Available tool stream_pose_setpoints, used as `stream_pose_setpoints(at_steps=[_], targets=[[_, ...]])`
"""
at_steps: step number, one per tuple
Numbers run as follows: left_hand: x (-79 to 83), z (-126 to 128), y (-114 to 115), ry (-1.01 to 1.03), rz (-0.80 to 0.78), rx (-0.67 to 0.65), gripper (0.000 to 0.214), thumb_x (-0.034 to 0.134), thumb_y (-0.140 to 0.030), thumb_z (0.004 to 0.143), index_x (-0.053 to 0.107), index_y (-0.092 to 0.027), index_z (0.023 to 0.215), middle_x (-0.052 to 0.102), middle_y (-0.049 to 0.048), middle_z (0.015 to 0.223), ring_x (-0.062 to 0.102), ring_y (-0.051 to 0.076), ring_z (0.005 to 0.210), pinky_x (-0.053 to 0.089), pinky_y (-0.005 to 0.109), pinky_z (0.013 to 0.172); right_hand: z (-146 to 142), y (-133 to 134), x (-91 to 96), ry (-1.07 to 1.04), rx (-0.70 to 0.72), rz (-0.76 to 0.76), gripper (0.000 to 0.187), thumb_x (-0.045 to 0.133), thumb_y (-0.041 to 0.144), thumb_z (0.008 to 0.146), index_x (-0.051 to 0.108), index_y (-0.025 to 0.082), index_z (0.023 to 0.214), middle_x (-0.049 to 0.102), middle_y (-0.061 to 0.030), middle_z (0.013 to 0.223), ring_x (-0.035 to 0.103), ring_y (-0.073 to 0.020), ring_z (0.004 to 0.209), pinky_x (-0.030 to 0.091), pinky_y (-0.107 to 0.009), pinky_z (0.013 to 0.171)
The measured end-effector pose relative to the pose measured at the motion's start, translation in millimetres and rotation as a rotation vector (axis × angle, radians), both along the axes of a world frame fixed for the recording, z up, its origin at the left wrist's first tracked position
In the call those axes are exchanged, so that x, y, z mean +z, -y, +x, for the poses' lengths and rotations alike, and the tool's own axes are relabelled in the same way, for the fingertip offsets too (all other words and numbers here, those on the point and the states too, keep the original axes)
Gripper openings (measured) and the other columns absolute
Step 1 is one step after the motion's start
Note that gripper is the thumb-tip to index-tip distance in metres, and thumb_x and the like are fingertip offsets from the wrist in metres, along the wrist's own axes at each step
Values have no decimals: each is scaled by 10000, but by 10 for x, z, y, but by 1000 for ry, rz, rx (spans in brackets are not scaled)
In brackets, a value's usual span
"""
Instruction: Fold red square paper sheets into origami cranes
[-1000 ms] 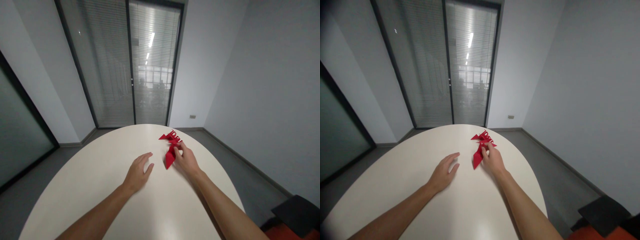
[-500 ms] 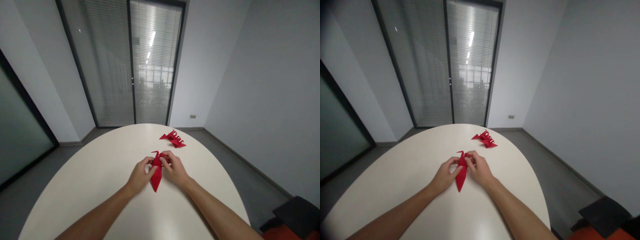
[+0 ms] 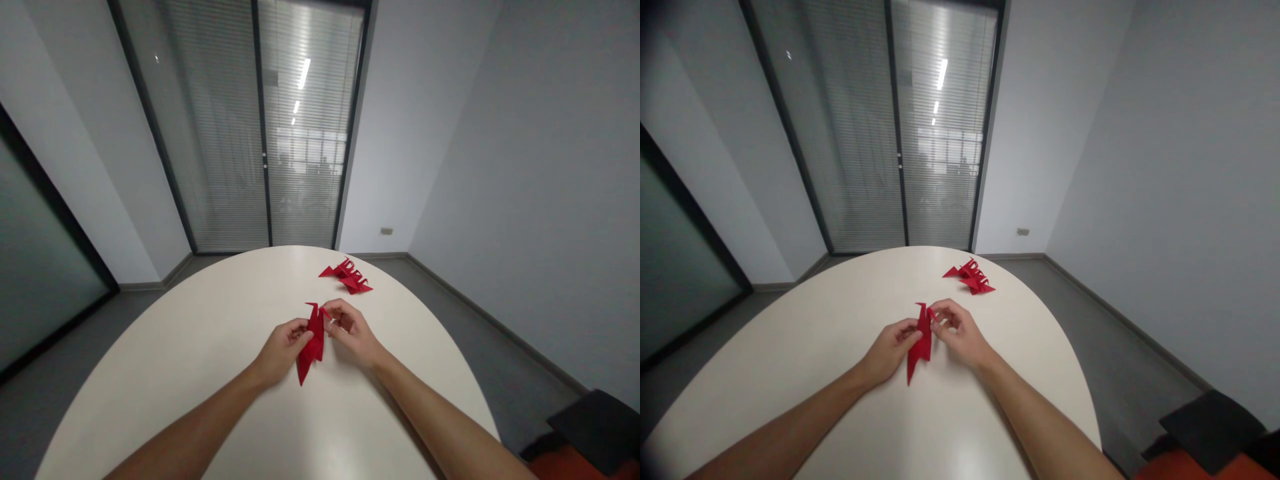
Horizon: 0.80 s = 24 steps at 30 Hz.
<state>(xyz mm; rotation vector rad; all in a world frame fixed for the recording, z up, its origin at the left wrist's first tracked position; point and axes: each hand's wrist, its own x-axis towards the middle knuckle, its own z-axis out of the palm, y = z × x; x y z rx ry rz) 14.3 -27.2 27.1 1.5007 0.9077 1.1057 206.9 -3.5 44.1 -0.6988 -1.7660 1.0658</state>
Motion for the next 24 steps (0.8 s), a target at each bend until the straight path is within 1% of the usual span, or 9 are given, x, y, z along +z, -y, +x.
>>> stream_pose_setpoints(at_steps=[4, 8, 11, 13, 14, 16, 18, 21, 24], targets=[[43, -14, 15, -15, 13, -20, 306, 649, -445, 845, 706, -154, 922, 730, 66, 846, 664, 202, 793, 540, 317, 751, 3, 5, 11, -7, 56, -18, 313, 697, 418, 880, 629, 229, 1120, 662, -55, 1027, 623, -184, 897, 494, -301, 768], [47, -9, 25, -55, 30, -20, 341, 628, -478, 865, 706, -146, 871, 689, 49, 778, 604, 170, 701, 509, 289, 685, 7, -13, -3, -23, 69, -28, 286, 708, 382, 878, 632, 226, 1106, 655, -44, 995, 613, -172, 868, 489, -300, 778], [45, -8, 30, -63, 32, -10, 370, 610, -497, 881, 705, -139, 886, 673, 46, 780, 563, 156, 668, 483, 279, 641, 5, -33, -12, -40, 70, -22, 241, 707, 352, 878, 628, 225, 1067, 650, -41, 981, 603, -167, 847, 480, -290, 757], [54, -14, 32, -85, 44, 0, 364, 589, -485, 899, 712, -143, 910, 676, 47, 801, 571, 166, 698, 483, 285, 672, -5, -42, -13, -46, 70, -13, 199, 695, 322, 878, 625, 226, 1039, 648, -41, 984, 601, -169, 851, 474, -287, 747], [61, -18, 32, -101, 59, 2, 349, 578, -469, 908, 718, -149, 926, 684, 49, 823, 590, 178, 741, 489, 295, 716, -11, -45, -11, -49, 70, -10, 197, 688, 298, 875, 623, 230, 1049, 648, -42, 997, 601, -173, 864, 472, -289, 748], [75, -27, 28, -135, 96, -7, 319, 552, -429, 928, 726, -165, 972, 703, 56, 894, 626, 210, 858, 486, 322, 827, -24, -49, -6, -52, 67, -6, 260, 672, 236, 857, 616, 242, 1111, 649, -47, 1048, 603, -183, 905, 468, -296, 762], [80, -29, 22, -161, 126, -16, 310, 524, -398, 944, 725, -179, 1030, 716, 66, 995, 633, 232, 956, 468, 344, 904, -37, -51, -4, -48, 57, -4, 334, 653, 179, 829, 608, 250, 1152, 647, -48, 1081, 603, -189, 935, 463, -302, 777], [68, -13, 26, -172, 107, -22, 331, 479, -385, 963, 701, -180, 1098, 711, 82, 1067, 636, 235, 951, 480, 358, 889, -58, -50, -17, -46, 0, -7, 368, 633, 126, 784, 597, 248, 1129, 641, -33, 1056, 599, -183, 918, 447, -298, 771], [59, 21, 67, -146, 70, -63, 307, 535, -332, 926, 662, -182, 1163, 702, 96, 1095, 647, 233, 942, 505, 358, 868, -84, -40, -38, -46, -42, -27, 387, 615, 110, 772, 563, 244, 1131, 626, -4, 944, 574, -159, 804, 424, -283, 715]])
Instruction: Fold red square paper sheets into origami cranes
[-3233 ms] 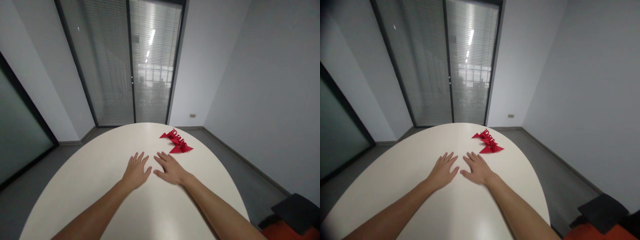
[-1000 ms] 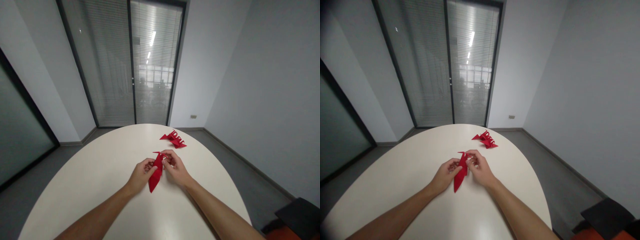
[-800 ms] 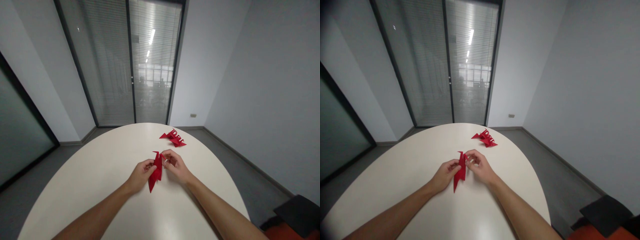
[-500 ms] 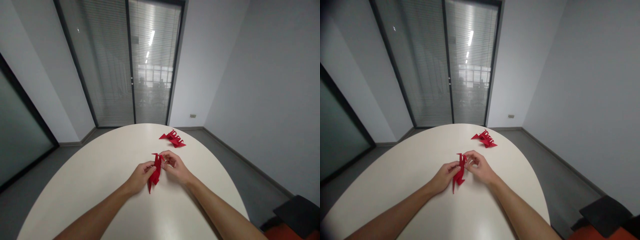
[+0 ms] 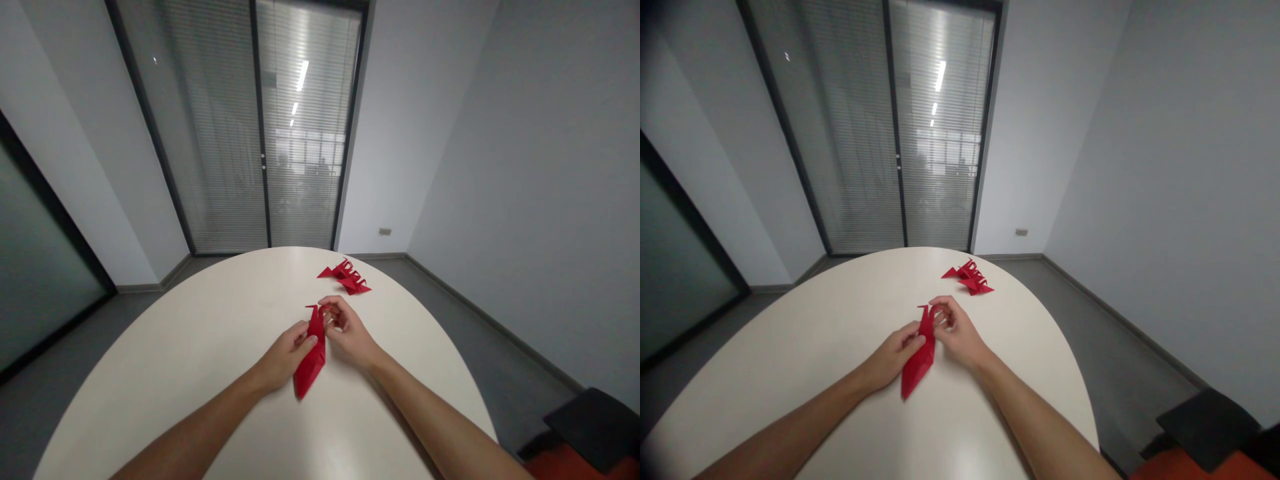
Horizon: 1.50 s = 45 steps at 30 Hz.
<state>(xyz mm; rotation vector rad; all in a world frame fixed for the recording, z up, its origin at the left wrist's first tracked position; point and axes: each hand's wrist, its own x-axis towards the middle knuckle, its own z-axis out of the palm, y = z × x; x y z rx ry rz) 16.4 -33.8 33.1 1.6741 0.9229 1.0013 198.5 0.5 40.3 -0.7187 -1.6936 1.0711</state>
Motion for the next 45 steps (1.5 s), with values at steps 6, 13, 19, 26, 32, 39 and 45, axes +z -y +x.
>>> stream_pose_setpoints(at_steps=[6, 13, 19, 26, 32, 39, 45], targets=[[5, 50, 99, -87, 83, 102, 650, 746, -179, 729, 554, -231, 1347, 662, 114, 1274, 641, 275, 1082, 483, 399, 979, -44, 28, -8, 36, -33, 30, 264, 607, 189, 863, 568, 226, 1122, 608, -7, 879, 561, -158, 776, 428, -286, 697], [-57, 12, 57, 19, 110, 127, 448, 574, -224, 891, 572, -194, 1338, 672, 112, 1272, 647, 240, 1099, 472, 384, 1009, -47, 4, -12, 5, -104, 66, 223, 648, 217, 852, 547, 233, 1050, 607, -12, 925, 590, -165, 812, 471, -289, 699], [-40, -5, 38, 90, 84, 171, 343, 459, -355, 984, 648, -205, 1226, 686, 97, 1236, 625, 229, 1131, 436, 358, 1036, -50, -25, -34, -13, -114, 53, 225, 661, 298, 884, 587, 225, 1084, 625, -31, 948, 577, -165, 798, 473, -309, 719], [-11, 21, 15, 111, 83, 208, 342, 473, -405, 993, 633, -227, 1236, 684, 91, 1209, 622, 217, 1123, 461, 354, 1013, -108, 15, -57, -67, 9, -66, 569, 782, 312, 805, 464, 282, 1276, 652, -14, 963, 611, -168, 834, 465, -291, 695], [-78, 29, -2, 73, 20, 209, 365, 546, -391, 946, 605, -178, 1237, 722, 85, 982, 668, 192, 837, 542, 297, 706, -98, -21, -69, -188, -52, -45, 422, 779, 349, 815, 539, 250, 1147, 644, -2, 875, 620, -154, 775, 493, -297, 710], [-99, 21, -31, 128, 56, 206, 287, 581, -279, 902, 641, -178, 1163, 734, 102, 1102, 694, 207, 976, 556, 338, 849, -70, -13, -51, -52, -17, -24, 307, 774, 398, 818, 633, 221, 1026, 682, -41, 1004, 654, -190, 920, 529, -333, 815], [-119, 7, -42, 82, 100, 252, 321, 583, -232, 888, 647, -194, 1200, 733, 98, 1144, 701, 212, 999, 550, 378, 921, -82, -5, -34, -38, -31, -39, 286, 773, 414, 815, 671, 202, 978, 701, -51, 998, 663, -200, 918, 531, -381, 876]])
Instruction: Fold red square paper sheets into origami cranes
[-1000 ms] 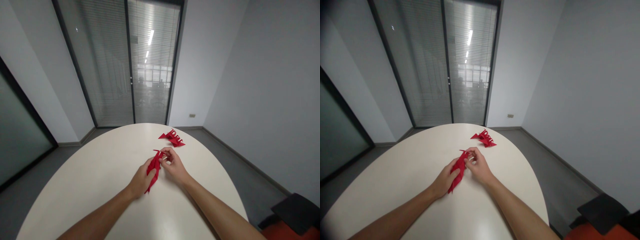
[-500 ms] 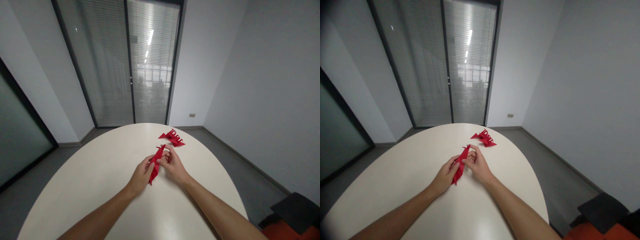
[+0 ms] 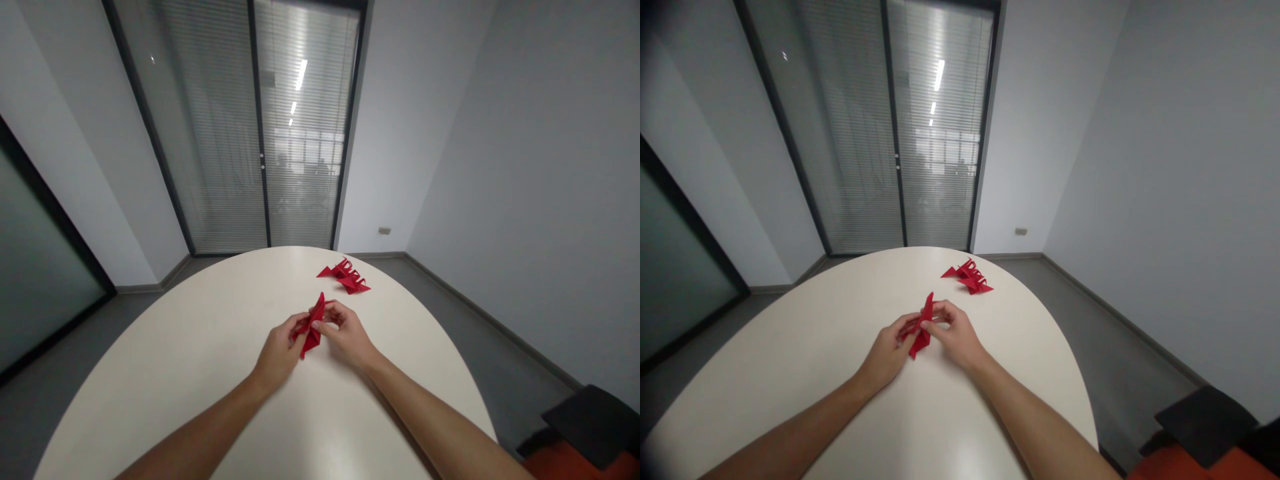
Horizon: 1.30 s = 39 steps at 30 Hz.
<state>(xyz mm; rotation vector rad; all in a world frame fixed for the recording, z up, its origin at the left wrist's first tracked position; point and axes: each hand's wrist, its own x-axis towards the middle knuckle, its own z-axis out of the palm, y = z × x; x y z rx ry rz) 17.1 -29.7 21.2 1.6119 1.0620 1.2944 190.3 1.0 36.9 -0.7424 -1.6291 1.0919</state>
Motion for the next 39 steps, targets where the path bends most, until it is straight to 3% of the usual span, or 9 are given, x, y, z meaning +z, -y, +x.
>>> stream_pose_setpoints(at_steps=[5, 12, 16, 19, 22, 26, 32, 35, 39], targets=[[26, 8, 32, 9, 17, 44, 237, 639, -243, 860, 635, -180, 1088, 721, 107, 1100, 689, 217, 980, 550, 375, 899, -1, 8, -1, -15, 1, 20, 255, 766, 401, 829, 632, 198, 907, 682, -17, 862, 639, -172, 796, 513, -337, 794], [32, 32, 46, 77, -22, 9, 198, 655, -338, 874, 567, -190, 969, 688, 48, 920, 655, 173, 855, 529, 292, 786, -10, 21, -58, 49, 15, 32, 263, 665, 419, 912, 602, 212, 1062, 642, -26, 949, 597, -155, 805, 487, -294, 754], [40, 31, 41, 92, -24, 19, 226, 587, -389, 920, 546, -193, 1024, 660, 59, 997, 647, 177, 912, 514, 307, 847, -54, 94, -49, -28, 150, -57, 516, 707, 397, 878, 428, 261, 1289, 613, -36, 1075, 622, -172, 954, 516, -333, 875], [22, 25, 29, 128, 2, 61, 260, 580, -400, 923, 509, -204, 1079, 630, 64, 1051, 638, 185, 976, 506, 327, 892, -78, 159, -13, -30, 219, -105, 651, 762, 356, 830, 304, 280, 1286, 599, -45, 1130, 629, -190, 1051, 508, -405, 971], [9, 29, 25, 171, 8, 64, 227, 575, -405, 926, 491, -215, 1017, 611, 48, 1028, 631, 174, 931, 517, 322, 857, -87, 188, 15, 24, 197, -94, 557, 773, 327, 810, 333, 268, 1146, 593, -60, 1164, 635, -208, 1058, 522, -435, 960], [54, 35, 50, 219, 18, 14, 211, 578, -400, 928, 482, -212, 917, 597, 35, 1003, 611, 156, 868, 509, 300, 816, -94, 176, 13, 162, 105, 36, 393, 745, 273, 818, 459, 226, 1084, 623, -62, 1103, 615, -225, 1044, 495, -446, 974], [169, 20, 80, 227, 75, 83, 208, 556, -387, 940, 486, -213, 852, 606, 29, 935, 581, 160, 819, 486, 274, 749, -118, 165, -29, 94, 110, 21, 347, 712, 277, 851, 420, 250, 1036, 617, -32, 1073, 628, -178, 935, 530, -390, 871], [180, 26, 84, 234, 72, 96, 194, 555, -382, 935, 501, -212, 861, 627, 43, 976, 602, 179, 875, 489, 287, 784, -124, 172, 21, 210, 81, 129, 234, 706, 224, 838, 559, 228, 1020, 655, -39, 1068, 620, -206, 988, 492, -419, 947], [149, 49, 107, 210, 78, 57, 183, 539, -378, 953, 507, -212, 883, 632, 63, 1108, 614, 190, 971, 486, 300, 845, -120, 176, 82, 239, 53, 234, 240, 650, 166, 856, 674, 236, 1084, 691, -51, 1161, 617, -239, 1091, 456, -434, 1014]])
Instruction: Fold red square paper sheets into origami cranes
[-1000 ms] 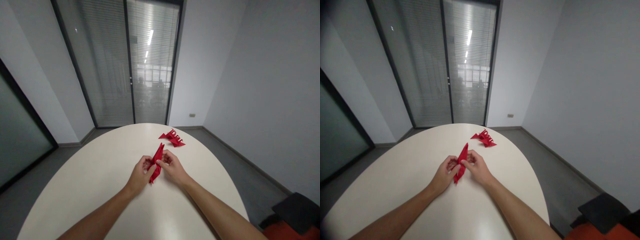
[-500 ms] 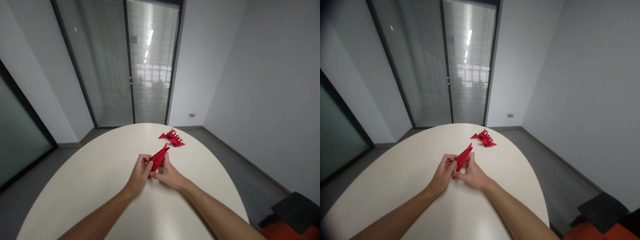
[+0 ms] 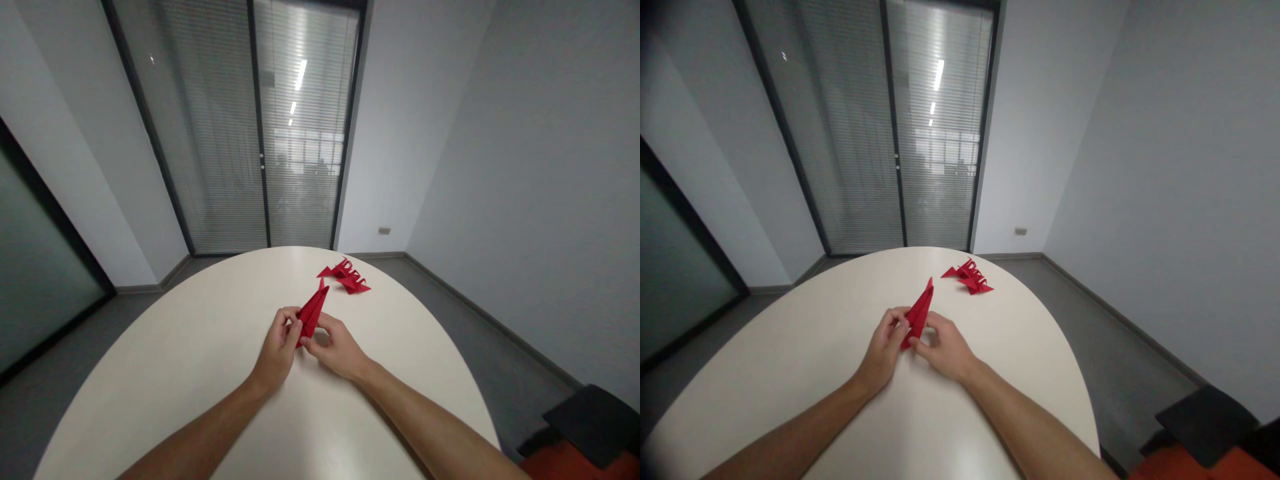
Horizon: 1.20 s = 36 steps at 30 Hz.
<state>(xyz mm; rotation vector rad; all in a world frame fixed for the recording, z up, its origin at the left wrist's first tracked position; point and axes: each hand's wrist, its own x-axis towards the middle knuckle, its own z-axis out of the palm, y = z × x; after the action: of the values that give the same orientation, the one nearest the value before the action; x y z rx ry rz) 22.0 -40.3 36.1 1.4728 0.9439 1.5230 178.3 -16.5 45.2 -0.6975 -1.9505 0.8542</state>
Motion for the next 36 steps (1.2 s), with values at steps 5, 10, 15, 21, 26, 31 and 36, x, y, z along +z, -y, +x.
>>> stream_pose_setpoints(at_steps=[5, 10, 15, 21, 26, 31, 36], targets=[[-43, 9, -5, -67, -39, -45, 182, 553, -372, 952, 539, -202, 1014, 652, 66, 1078, 640, 195, 938, 502, 327, 861, 25, -39, -38, -56, -127, -35, 117, 629, 226, 890, 705, 219, 978, 727, -40, 975, 658, -210, 920, 511, -364, 878], [-31, -9, -37, -44, -52, -41, 229, 571, -379, 942, 554, -181, 1057, 660, 82, 1086, 641, 216, 1000, 506, 340, 888, 42, -81, -58, -130, -148, -91, 132, 631, 323, 915, 692, 207, 931, 730, -50, 922, 660, -200, 861, 516, -357, 834], [-32, -9, -22, -52, -37, 19, 213, 541, -382, 960, 551, -187, 1045, 661, 84, 1105, 651, 214, 989, 515, 331, 863, 38, -88, -66, -175, -160, -134, 182, 675, 376, 888, 716, 204, 931, 750, -58, 911, 673, -205, 825, 532, -362, 800], [-107, 4, -39, -61, -57, -101, 304, 578, -355, 932, 559, -176, 1177, 656, 102, 1196, 626, 225, 1084, 477, 354, 978, 39, -72, -53, -202, -186, -138, 164, 732, 360, 834, 778, 214, 892, 779, -65, 894, 704, -223, 800, 550, -361, 764], [-70, 9, -41, -73, -60, -116, 262, 562, -360, 934, 600, -170, 1110, 684, 93, 1138, 634, 215, 1025, 479, 333, 945, 41, -77, -66, -279, -196, -194, 227, 764, 399, 808, 740, 192, 899, 764, -56, 831, 676, -185, 687, 530, -307, 649], [-86, -3, -51, -101, -46, -88, 189, 563, -364, 942, 590, -179, 972, 678, 51, 948, 627, 176, 838, 503, 297, 809, 46, -70, -49, -258, -145, -201, 237, 722, 420, 850, 693, 191, 901, 713, -22, 760, 618, -153, 645, 492, -288, 637], [-109, -31, -98, -14, -42, 34, 187, 631, -340, 887, 565, -195, 984, 669, 34, 934, 648, 171, 856, 519, 285, 792, 47, -81, -77, -186, -50, -247, 230, 685, 412, 884, 674, 191, 944, 710, -33, 853, 630, -165, 742, 493, -311, 725]])
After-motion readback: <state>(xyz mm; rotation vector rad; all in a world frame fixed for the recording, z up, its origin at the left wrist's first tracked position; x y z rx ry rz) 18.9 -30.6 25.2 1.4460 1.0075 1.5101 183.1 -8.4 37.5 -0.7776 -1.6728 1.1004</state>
